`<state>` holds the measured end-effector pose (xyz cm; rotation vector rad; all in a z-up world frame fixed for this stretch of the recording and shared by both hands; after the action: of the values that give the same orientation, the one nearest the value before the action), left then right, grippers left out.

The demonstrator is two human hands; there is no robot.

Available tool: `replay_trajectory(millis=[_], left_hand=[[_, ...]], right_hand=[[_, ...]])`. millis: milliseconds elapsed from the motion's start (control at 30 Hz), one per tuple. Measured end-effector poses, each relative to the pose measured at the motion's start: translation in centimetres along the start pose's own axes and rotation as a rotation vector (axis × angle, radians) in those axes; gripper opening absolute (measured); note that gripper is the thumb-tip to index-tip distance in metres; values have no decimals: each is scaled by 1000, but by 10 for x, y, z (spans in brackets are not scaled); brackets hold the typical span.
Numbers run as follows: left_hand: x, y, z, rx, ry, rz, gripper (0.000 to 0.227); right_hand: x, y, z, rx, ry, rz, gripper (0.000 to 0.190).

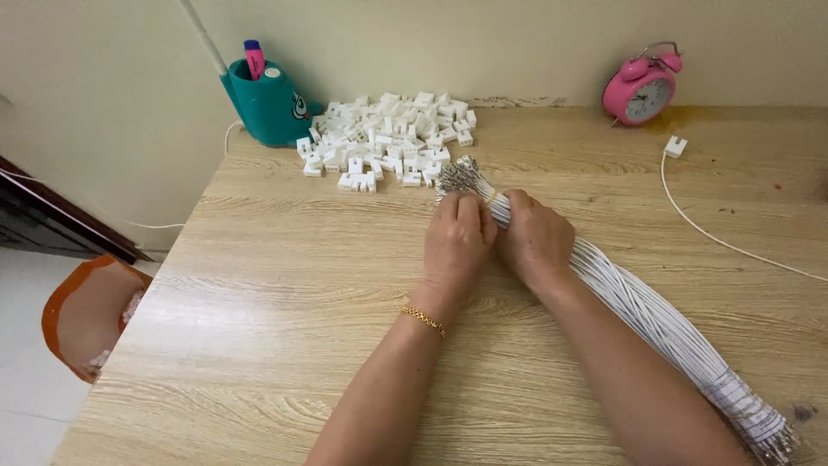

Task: The person assembles wire harnesses by inserting the metal ends of white wires into white plastic connectors. They handle the wires and connectors by hand, repeatedly picking up a connector and a wire, then joining them together on a wooden table.

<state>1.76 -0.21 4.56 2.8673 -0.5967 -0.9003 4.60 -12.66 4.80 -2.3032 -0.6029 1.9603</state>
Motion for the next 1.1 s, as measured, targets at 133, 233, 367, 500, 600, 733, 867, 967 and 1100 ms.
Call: replay_trajectory(millis=[133, 233, 367, 500, 600, 733, 867, 967, 1100], left_hand=[[-23, 5, -5, -175, -59, 470, 10], [-25, -3, -8, -357, -205, 965, 7], [-49, -10, -19, -542, -554, 1014, 14], [-71, -8, -31, -570, -895, 682, 30], [-107, 15, -55, -505, -818, 857, 26], [-92, 5, -51, -437, -735, 1082, 39], [-89, -13, -56, -471, -764, 1205, 61], [-88, -31, -66, -508, -775, 1227, 71], [-104, -44, -82, -614, -861, 1245, 75]], right_hand=[[-38, -23, 15, 21, -41, -69, 43], [-62, -41, 26, 24, -76, -56, 49], [-55, -28, 18, 12, -57, -37, 57], [-54, -28, 19, -25, -19, -17, 57], [-50, -27, 21, -75, 50, 90, 60], [-12, -11, 15, -188, 271, 302, 36], [9, -7, 9, -311, 409, 353, 53], [13, -11, 10, -376, 503, 367, 63], [20, -12, 8, -413, 505, 366, 72]])
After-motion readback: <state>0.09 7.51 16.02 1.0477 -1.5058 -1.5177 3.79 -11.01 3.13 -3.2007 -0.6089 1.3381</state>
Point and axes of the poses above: each hand's wrist, its own z-axis away from the middle knuckle, its own x-axis out of the palm, y = z × x, the point moved 2 cm from there along -z, towards the middle knuckle, and after that the axes turned 7 degrees about -y, right-handed, at the moved point
